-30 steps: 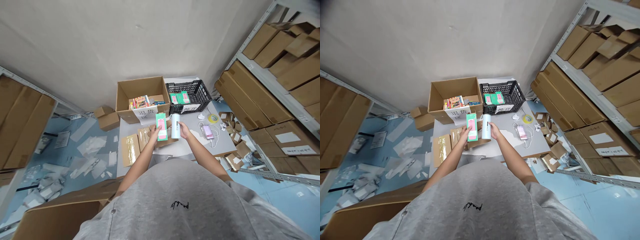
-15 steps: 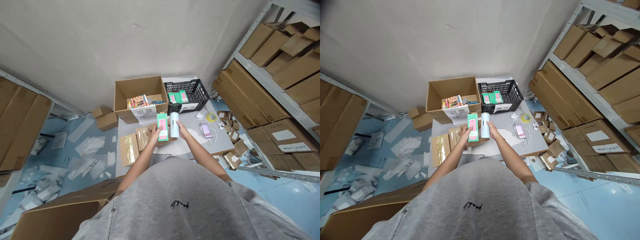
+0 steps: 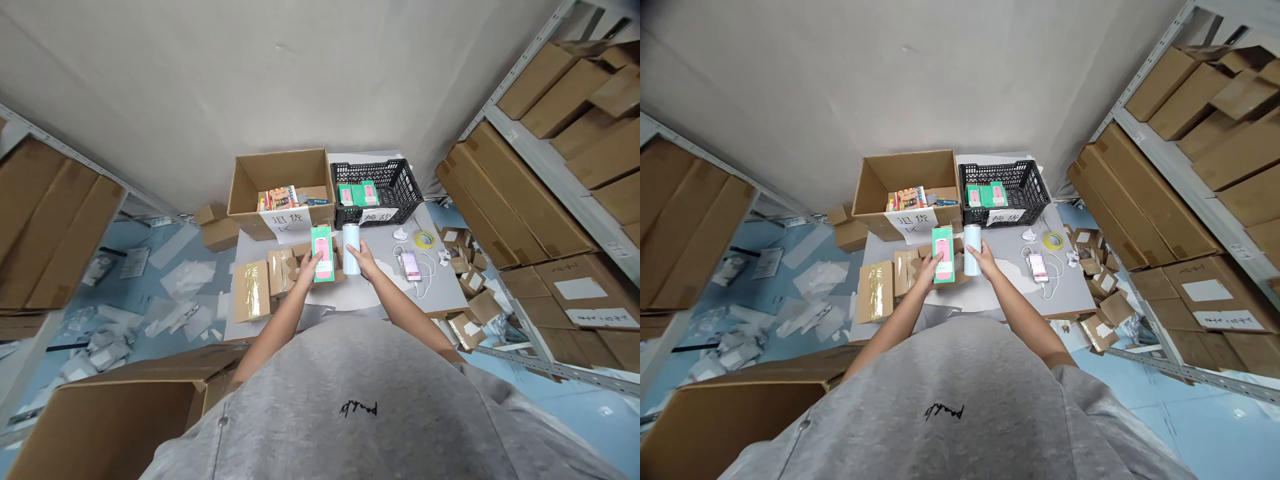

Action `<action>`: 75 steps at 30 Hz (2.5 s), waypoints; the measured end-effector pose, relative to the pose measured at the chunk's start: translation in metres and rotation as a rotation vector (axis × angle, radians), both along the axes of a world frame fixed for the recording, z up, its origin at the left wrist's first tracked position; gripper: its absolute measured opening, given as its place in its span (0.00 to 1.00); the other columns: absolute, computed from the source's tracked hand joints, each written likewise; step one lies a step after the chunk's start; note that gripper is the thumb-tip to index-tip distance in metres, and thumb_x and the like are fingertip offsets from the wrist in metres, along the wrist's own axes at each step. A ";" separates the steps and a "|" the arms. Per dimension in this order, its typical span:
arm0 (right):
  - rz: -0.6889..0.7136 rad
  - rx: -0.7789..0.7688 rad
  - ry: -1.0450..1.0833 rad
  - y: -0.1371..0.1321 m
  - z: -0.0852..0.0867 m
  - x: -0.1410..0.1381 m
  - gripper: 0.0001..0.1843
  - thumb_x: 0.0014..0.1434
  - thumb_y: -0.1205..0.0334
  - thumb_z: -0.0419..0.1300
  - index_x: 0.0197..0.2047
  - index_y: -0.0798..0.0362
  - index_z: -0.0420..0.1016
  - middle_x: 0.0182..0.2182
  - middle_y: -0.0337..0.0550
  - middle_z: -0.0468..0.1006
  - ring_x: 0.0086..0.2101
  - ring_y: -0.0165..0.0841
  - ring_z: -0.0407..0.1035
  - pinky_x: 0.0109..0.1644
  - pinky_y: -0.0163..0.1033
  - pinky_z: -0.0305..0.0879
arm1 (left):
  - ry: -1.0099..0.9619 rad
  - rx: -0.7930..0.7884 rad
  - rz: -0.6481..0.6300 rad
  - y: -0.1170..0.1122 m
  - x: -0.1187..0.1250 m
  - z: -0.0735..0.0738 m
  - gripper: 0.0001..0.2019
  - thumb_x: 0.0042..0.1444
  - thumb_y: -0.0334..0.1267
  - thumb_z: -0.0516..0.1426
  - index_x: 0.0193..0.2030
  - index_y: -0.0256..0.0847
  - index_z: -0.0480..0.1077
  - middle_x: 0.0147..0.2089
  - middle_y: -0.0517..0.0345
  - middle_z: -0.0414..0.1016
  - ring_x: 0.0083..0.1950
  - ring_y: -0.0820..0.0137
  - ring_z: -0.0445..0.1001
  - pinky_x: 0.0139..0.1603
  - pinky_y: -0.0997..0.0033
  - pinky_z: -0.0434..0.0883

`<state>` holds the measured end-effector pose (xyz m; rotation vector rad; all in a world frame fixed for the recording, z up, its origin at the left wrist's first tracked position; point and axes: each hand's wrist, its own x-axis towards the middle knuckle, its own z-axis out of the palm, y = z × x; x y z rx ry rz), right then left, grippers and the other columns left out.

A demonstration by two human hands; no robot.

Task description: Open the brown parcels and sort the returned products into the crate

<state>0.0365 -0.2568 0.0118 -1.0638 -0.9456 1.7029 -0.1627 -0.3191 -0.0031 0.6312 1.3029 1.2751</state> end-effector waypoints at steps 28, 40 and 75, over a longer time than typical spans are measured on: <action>0.171 -0.174 0.115 0.009 -0.013 0.008 0.28 0.50 0.45 0.77 0.46 0.47 0.72 0.36 0.41 0.84 0.38 0.42 0.82 0.40 0.44 0.79 | -0.031 -0.049 0.182 -0.015 0.015 0.003 0.35 0.51 0.54 0.72 0.63 0.41 0.75 0.56 0.44 0.83 0.54 0.52 0.82 0.52 0.56 0.79; 0.198 -0.158 0.141 0.010 -0.013 0.007 0.28 0.51 0.45 0.77 0.48 0.46 0.71 0.39 0.42 0.85 0.41 0.43 0.82 0.43 0.46 0.80 | -0.022 -0.029 0.146 -0.014 0.012 0.006 0.33 0.53 0.54 0.71 0.62 0.40 0.75 0.54 0.44 0.83 0.54 0.52 0.82 0.52 0.56 0.78; 0.118 -0.170 0.138 0.007 -0.009 -0.006 0.29 0.46 0.47 0.79 0.45 0.47 0.71 0.31 0.38 0.83 0.36 0.41 0.82 0.42 0.44 0.79 | -0.035 -0.033 0.109 -0.015 -0.007 0.000 0.34 0.50 0.57 0.71 0.61 0.44 0.75 0.53 0.47 0.83 0.54 0.55 0.82 0.54 0.57 0.78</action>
